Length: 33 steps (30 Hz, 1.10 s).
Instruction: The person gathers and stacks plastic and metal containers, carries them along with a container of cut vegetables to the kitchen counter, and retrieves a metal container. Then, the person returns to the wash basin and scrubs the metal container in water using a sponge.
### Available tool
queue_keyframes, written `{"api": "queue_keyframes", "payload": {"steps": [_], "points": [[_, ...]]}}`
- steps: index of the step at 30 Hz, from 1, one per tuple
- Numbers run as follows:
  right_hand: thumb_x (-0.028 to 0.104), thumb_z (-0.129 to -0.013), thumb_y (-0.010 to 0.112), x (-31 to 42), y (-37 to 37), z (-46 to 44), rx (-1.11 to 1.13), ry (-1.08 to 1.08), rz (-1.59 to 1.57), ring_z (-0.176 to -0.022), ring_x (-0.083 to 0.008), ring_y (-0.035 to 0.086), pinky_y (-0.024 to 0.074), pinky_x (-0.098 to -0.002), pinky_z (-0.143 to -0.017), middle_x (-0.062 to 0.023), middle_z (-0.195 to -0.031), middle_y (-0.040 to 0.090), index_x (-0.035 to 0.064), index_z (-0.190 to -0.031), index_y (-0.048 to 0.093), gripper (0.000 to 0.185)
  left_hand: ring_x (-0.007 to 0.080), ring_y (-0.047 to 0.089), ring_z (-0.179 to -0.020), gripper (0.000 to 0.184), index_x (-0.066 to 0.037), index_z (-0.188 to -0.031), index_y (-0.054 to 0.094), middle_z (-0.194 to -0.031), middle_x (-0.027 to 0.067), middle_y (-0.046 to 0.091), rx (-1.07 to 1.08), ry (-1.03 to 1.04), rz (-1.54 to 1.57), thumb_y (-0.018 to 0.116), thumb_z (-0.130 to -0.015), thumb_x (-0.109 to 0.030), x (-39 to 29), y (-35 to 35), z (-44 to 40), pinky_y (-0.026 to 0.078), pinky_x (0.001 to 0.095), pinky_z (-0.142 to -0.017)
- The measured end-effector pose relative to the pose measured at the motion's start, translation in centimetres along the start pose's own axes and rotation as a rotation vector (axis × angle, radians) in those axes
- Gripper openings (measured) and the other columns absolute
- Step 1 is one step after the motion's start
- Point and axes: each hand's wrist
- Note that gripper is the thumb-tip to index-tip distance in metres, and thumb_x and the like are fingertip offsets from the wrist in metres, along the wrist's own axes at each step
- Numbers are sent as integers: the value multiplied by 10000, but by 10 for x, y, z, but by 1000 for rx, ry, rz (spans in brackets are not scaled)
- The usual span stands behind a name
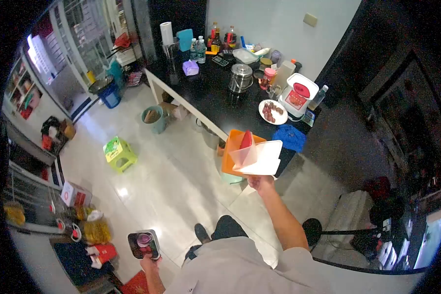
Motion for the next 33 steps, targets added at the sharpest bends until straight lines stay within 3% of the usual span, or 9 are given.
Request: {"api": "queue_keyframes", "payload": {"steps": [2,6,8,13,15,20,23,30,33], "points": [[444,-954,567,10,19,-37,-120,-9,-64,-651,-186,658,564,-332,-557,-117,-771,671,24,-1006,641,429,302,665,-645,230,71,-960,583,-867,154,650,27,58,-38,527,-757,-21,-30,34,-8,577,456,-499],[384,-983,543,32,53,-106,-50,-56,-89,-667,-209,662,573,-343,-566,-135,-810,670,5,-1018,625,389,307,668,-653,259,63,-1000,589,-887,161,658,43,69,-124,528,-765,-27,-85,115,-14,579,464,-538],[328,-1005,521,42,71,-138,-114,-60,-123,-674,-231,665,577,-361,-568,-145,-829,665,-10,-1035,603,349,300,639,-693,162,63,-935,525,-874,151,602,167,60,-116,532,-795,-18,-104,149,-18,594,473,-515],[346,-1012,513,80,114,-198,-115,-54,-158,-697,-240,681,591,-332,-555,-159,-846,656,-40,-1023,586,393,343,651,-685,211,102,-950,494,-867,190,610,83,84,-150,572,-801,-25,-149,255,-2,611,503,-530],[347,-1008,522,92,129,-219,-126,-43,-145,-697,-238,682,590,-327,-548,-155,-840,653,-43,-1023,588,396,354,660,-657,244,134,-963,481,-873,224,617,268,89,-215,580,-803,-21,-164,289,-3,619,488,-509],[350,-997,548,106,140,-251,-146,-59,-139,-690,-229,674,588,-318,-546,-141,-825,653,-36,-1044,599,392,357,674,-643,262,165,-986,496,-906,253,626,355,107,-278,559,-799,-8,-199,373,11,633,464,-511],[385,-995,545,106,145,-262,-139,-91,-123,-672,-215,672,582,-310,-531,-127,-796,657,-14,-1024,610,405,306,690,-638,326,171,-1051,562,-902,235,663,427,126,-369,549,-809,-46,-214,410,9,626,409,-496],[452,-984,551,112,153,-268,-167,-112,-105,-643,-199,670,577,-306,-506,-106,-795,665,6,-1026,602,451,321,696,-657,341,178,-1075,551,-924,238,656,540,90,-502,536,-811,-37,-250,489,-10,625,421,-485],[435,-997,520,113,159,-263,-213,-120,-133,-671,-198,666,574,-317,-540,-102,-799,664,19,-1045,617,430,338,692,-653,251,202,-957,565,-890,249,644,591,89,-533,523,-814,1,-269,528,-23,620,402,-466]]}}
Point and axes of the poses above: each hand's wrist, its own z-axis away from the middle knuckle, its own y-axis out of the palm, x = y × z
